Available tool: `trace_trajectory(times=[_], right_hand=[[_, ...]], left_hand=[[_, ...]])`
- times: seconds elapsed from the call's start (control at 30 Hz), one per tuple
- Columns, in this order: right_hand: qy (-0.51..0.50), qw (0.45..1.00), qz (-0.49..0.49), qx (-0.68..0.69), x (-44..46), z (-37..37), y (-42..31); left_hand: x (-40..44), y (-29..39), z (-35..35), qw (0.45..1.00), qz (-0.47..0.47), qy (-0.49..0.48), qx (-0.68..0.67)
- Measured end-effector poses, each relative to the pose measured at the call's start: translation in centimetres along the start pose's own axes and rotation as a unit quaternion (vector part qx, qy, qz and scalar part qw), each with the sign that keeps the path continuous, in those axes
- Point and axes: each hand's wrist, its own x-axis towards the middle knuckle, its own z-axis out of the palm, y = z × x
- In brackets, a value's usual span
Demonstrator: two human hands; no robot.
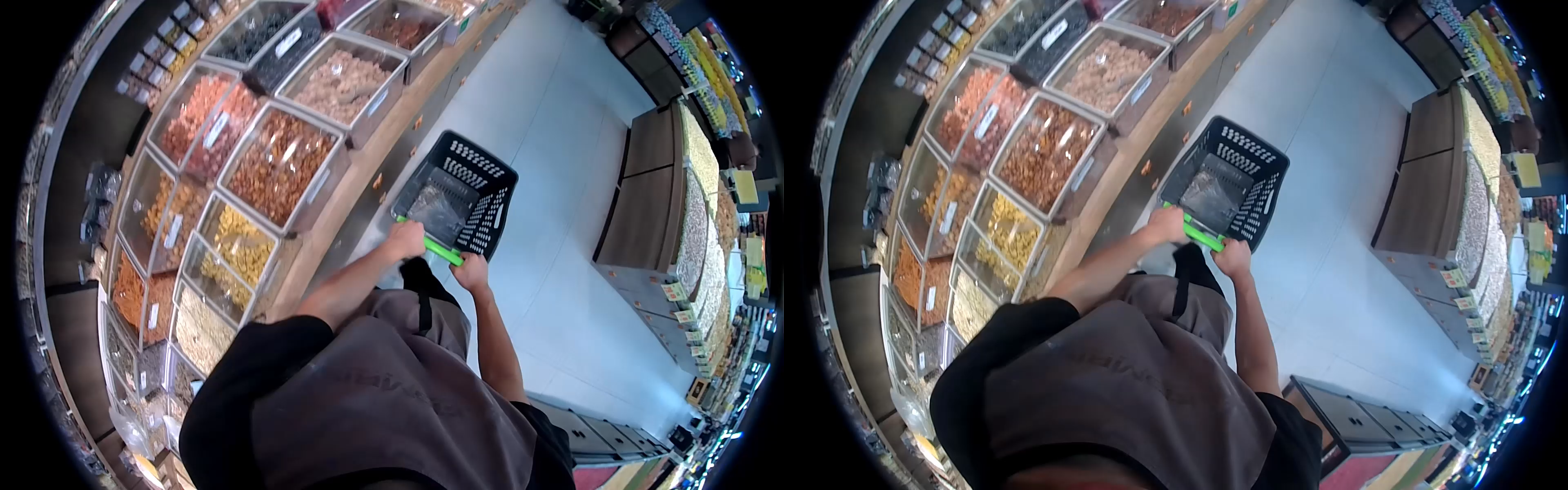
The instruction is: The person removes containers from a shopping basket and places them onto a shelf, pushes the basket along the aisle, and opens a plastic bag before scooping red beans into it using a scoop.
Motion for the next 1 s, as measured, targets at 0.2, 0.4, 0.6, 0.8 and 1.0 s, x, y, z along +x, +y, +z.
trace_trajectory(times=[0.2,0.4,0.6,0.8,1.0], right_hand=[[-0.019,0.999,-0.02,-0.038,9.5,-4.3,4.4],[-0.029,0.998,-0.043,-0.045,12.1,-7.2,6.1],[-0.021,0.992,-0.097,-0.083,12.0,-7.1,8.9],[0.044,0.989,-0.125,-0.064,15.7,-8.7,9.9],[-0.038,0.993,-0.06,-0.09,20.9,-11.5,9.4]], left_hand=[[7.8,1.5,-1.0,0.984,0.006,0.138,-0.114],[10.8,3.5,-2.9,0.994,-0.01,0.061,-0.086],[12.2,6.1,-5.5,0.988,-0.04,-0.151,-0.015],[15.4,7.0,-9.2,0.986,-0.03,-0.163,0.022],[20.0,6.9,-12.7,0.988,-0.014,-0.152,0.039]])
